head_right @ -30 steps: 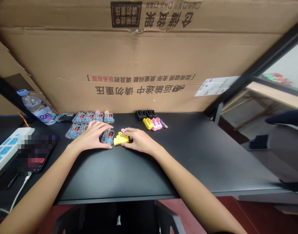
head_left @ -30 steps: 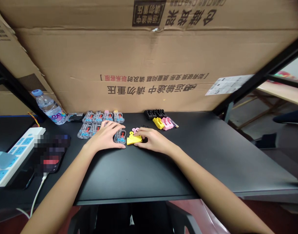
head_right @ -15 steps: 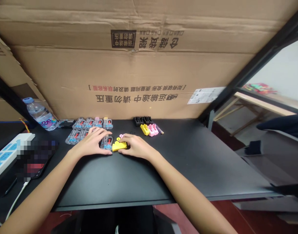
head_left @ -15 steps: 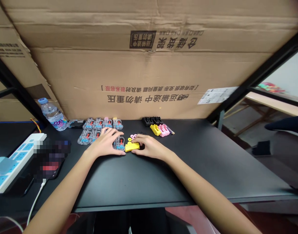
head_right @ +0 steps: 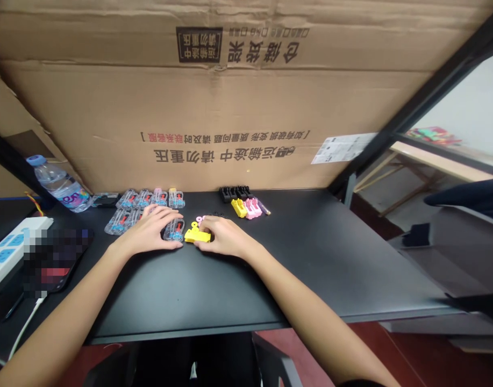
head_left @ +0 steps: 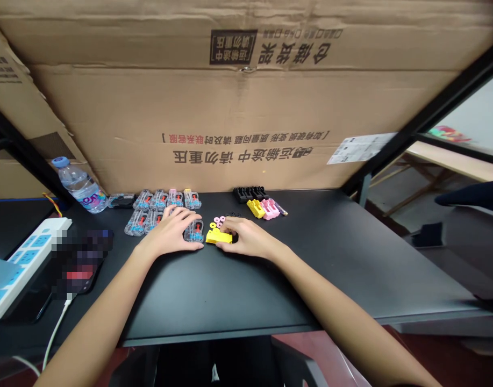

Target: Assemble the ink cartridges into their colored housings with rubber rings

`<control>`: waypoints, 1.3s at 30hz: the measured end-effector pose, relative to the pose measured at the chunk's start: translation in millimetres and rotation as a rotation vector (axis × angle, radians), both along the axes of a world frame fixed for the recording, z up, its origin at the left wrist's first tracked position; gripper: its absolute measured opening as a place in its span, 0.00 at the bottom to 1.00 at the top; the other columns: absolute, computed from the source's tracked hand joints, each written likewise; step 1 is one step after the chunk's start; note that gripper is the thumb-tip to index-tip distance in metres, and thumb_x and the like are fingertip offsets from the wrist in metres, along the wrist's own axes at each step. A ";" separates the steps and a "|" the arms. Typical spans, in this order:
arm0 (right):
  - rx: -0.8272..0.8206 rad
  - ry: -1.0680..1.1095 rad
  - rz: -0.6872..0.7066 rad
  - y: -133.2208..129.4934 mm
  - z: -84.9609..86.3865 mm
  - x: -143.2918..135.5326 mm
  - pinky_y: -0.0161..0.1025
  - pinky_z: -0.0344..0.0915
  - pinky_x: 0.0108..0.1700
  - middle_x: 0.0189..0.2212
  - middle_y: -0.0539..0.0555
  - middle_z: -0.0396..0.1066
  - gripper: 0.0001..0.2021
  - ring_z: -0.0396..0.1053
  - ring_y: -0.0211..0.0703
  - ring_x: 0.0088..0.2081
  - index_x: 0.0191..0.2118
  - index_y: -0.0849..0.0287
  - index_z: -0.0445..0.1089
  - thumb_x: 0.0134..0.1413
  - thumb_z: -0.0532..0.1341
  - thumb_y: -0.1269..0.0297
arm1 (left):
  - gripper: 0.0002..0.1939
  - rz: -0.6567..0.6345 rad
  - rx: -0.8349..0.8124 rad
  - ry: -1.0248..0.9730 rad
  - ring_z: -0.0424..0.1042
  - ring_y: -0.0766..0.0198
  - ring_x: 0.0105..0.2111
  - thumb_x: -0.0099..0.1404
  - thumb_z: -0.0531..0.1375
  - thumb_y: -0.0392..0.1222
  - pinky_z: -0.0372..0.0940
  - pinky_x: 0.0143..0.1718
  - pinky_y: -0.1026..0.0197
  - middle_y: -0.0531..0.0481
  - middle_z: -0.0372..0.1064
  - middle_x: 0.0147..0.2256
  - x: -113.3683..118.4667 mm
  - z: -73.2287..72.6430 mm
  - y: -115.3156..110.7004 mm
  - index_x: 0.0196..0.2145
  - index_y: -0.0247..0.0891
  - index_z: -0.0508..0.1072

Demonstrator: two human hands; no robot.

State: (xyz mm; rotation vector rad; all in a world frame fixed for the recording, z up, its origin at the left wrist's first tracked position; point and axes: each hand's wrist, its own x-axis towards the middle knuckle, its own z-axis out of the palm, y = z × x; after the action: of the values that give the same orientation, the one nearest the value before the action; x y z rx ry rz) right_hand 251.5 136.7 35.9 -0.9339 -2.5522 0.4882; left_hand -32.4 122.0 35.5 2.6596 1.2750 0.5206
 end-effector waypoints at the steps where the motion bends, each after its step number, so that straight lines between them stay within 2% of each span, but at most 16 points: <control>1: -0.004 0.003 -0.002 -0.6 0.4 -0.2 0.39 0.59 0.38 0.33 0.51 0.71 0.10 0.68 0.44 0.35 0.35 0.56 0.69 0.60 0.70 0.61 | 0.34 -0.002 0.002 0.005 0.66 0.43 0.65 0.64 0.70 0.60 0.44 0.72 0.35 0.43 0.72 0.62 0.1 -0.6 0.2 0.63 0.47 0.71; 5: -0.022 -0.003 0.005 -1.3 0.1 -0.1 0.38 0.59 0.37 0.34 0.51 0.71 0.10 0.67 0.43 0.34 0.34 0.56 0.68 0.59 0.70 0.62 | 0.35 -0.006 0.005 0.021 0.65 0.43 0.66 0.63 0.70 0.61 0.43 0.72 0.35 0.42 0.70 0.64 0.2 -3.1 1.0 0.63 0.46 0.71; 9: -0.022 -0.012 0.004 0.9 -4.0 1.6 0.38 0.59 0.38 0.35 0.51 0.71 0.09 0.68 0.43 0.36 0.35 0.56 0.69 0.59 0.70 0.63 | 0.36 0.004 0.002 0.025 0.65 0.43 0.65 0.63 0.71 0.62 0.43 0.72 0.34 0.42 0.72 0.62 -1.5 -4.4 2.3 0.63 0.46 0.70; 17: -0.039 0.004 0.044 3.2 -6.6 2.3 0.40 0.64 0.40 0.40 0.55 0.75 0.08 0.72 0.47 0.39 0.42 0.57 0.75 0.62 0.70 0.60 | 0.41 0.000 0.001 -0.018 0.69 0.43 0.62 0.60 0.72 0.65 0.44 0.72 0.36 0.43 0.73 0.59 -0.3 0.1 1.6 0.64 0.46 0.69; 23: -0.050 0.016 0.060 5.1 -10.1 3.6 0.44 0.69 0.46 0.45 0.58 0.75 0.11 0.75 0.50 0.44 0.48 0.57 0.77 0.66 0.69 0.58 | 0.41 -0.014 -0.017 -0.041 0.71 0.44 0.61 0.59 0.73 0.64 0.43 0.74 0.35 0.45 0.73 0.59 0.5 -4.1 2.0 0.65 0.49 0.68; 30: -0.069 0.014 0.076 -2.2 -2.2 -4.2 0.42 0.69 0.43 0.43 0.58 0.75 0.10 0.74 0.49 0.42 0.44 0.58 0.76 0.66 0.69 0.56 | 0.40 -0.023 -0.028 -0.030 0.70 0.44 0.62 0.61 0.72 0.64 0.44 0.74 0.35 0.44 0.73 0.59 6.0 -2.3 -0.6 0.65 0.48 0.68; 39: -0.036 0.024 0.044 0.5 -8.8 -2.5 0.41 0.68 0.42 0.43 0.58 0.75 0.10 0.74 0.49 0.41 0.45 0.57 0.77 0.65 0.70 0.57 | 0.37 -0.009 -0.018 -0.027 0.69 0.43 0.62 0.61 0.72 0.58 0.45 0.73 0.36 0.44 0.73 0.59 6.6 2.4 -3.0 0.65 0.48 0.69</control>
State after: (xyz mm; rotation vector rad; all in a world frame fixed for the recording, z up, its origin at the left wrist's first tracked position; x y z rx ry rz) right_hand 249.0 137.1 27.2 -0.8811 -2.5548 0.5567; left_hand -25.8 119.1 37.8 2.6332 1.2544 0.5399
